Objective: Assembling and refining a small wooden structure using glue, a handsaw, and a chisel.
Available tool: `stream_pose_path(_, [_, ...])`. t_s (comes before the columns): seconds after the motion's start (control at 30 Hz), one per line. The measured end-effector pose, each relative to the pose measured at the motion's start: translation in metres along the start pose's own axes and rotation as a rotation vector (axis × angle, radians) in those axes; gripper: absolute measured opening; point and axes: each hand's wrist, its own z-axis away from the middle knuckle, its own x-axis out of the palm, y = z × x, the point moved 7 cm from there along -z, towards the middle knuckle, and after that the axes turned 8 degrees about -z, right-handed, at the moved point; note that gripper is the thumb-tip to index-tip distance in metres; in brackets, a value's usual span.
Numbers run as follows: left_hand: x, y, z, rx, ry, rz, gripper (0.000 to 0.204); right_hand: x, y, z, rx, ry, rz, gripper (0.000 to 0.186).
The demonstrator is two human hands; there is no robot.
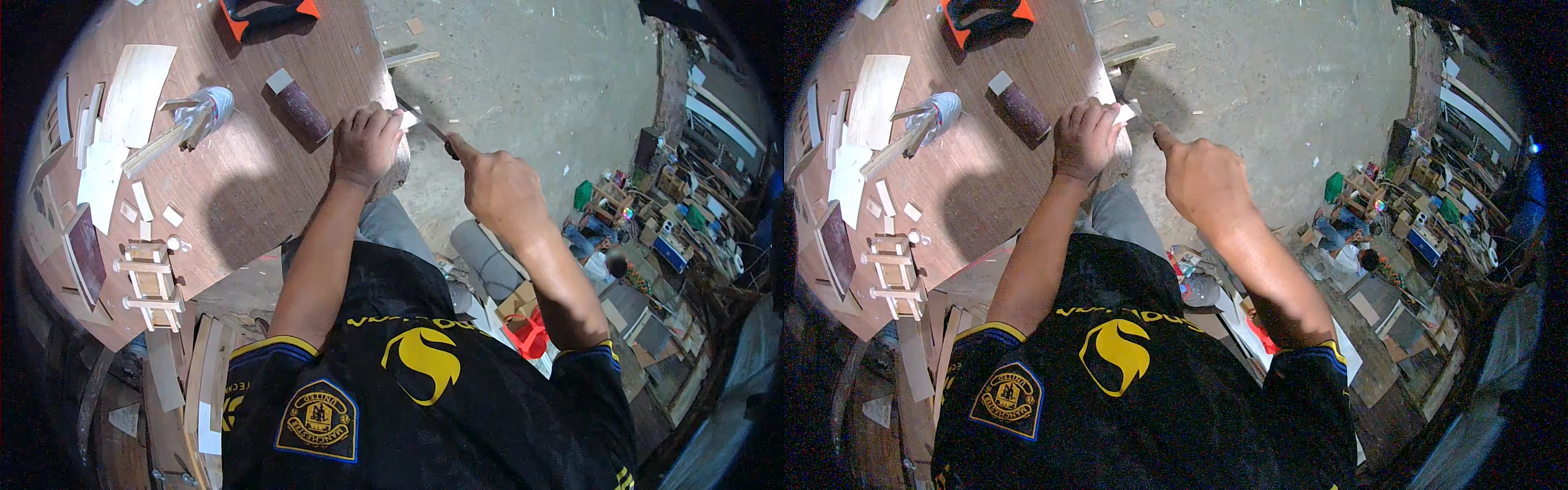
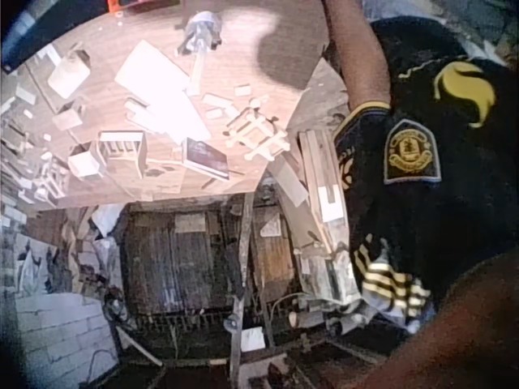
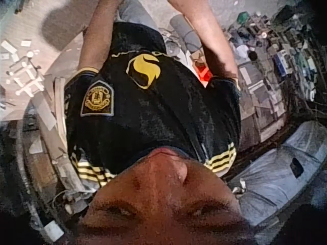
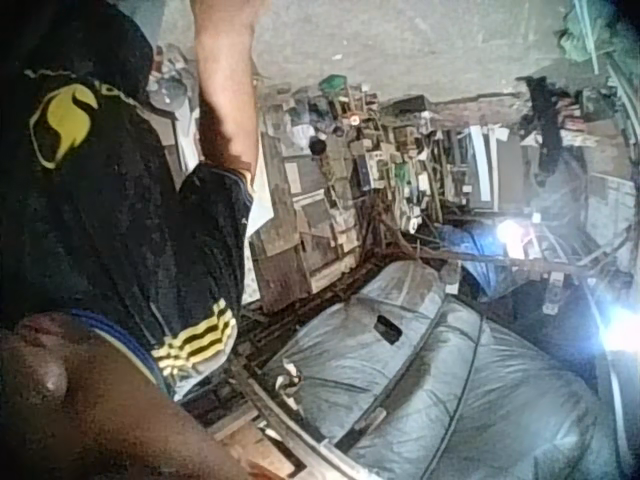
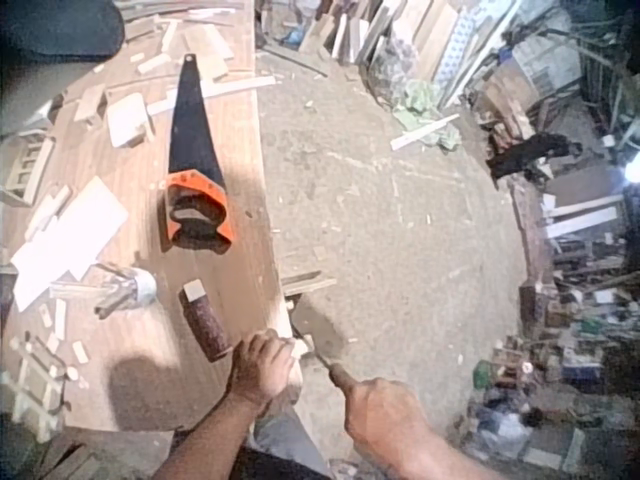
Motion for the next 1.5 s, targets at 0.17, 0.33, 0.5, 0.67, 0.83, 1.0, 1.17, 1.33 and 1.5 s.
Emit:
stream_pose_path(0.17, [0.001, 0.000, 0.000, -0.017, -0.001, -0.004, 0.037, 0.002, 0.007, 0.002, -0.013, 0.060, -0.001, 0.051])
stream_pose_path(0.33, [0.003, -0.001, 0.001, -0.026, -0.009, -0.007, 0.038, -0.001, 0.007, 0.003, 0.008, 0.046, 0.004, 0.052])
stream_pose_path(0.5, [0.003, -0.001, 0.001, -0.009, -0.001, -0.013, 0.038, -0.001, 0.010, 0.007, -0.007, 0.060, -0.028, 0.051])
stream_pose_path(0.67, [0.002, 0.000, 0.000, -0.016, -0.027, -0.008, 0.038, -0.003, 0.009, 0.014, -0.030, 0.064, -0.034, 0.049])
stream_pose_path(0.83, [0.003, -0.001, 0.001, -0.014, -0.011, -0.007, 0.037, -0.004, 0.007, 0.015, -0.029, 0.062, -0.027, 0.052])
stream_pose_path(1.0, [0.003, -0.001, 0.001, -0.011, -0.019, -0.005, 0.038, -0.002, 0.000, 0.016, -0.004, 0.036, -0.011, 0.051])
stream_pose_path(1.17, [0.004, -0.002, 0.001, -0.027, -0.040, -0.019, 0.038, -0.006, -0.028, 0.005, -0.001, -0.041, 0.090, 0.052])
stream_pose_path(1.33, [0.007, -0.004, 0.003, -0.003, -0.046, -0.042, 0.039, -0.001, -0.034, 0.003, -0.006, -0.027, 0.090, 0.052])
stream_pose_path(1.5, [0.006, -0.005, 0.003, -0.028, -0.068, -0.056, 0.039, -0.005, -0.024, 0.011, -0.030, 0.016, 0.124, 0.035])
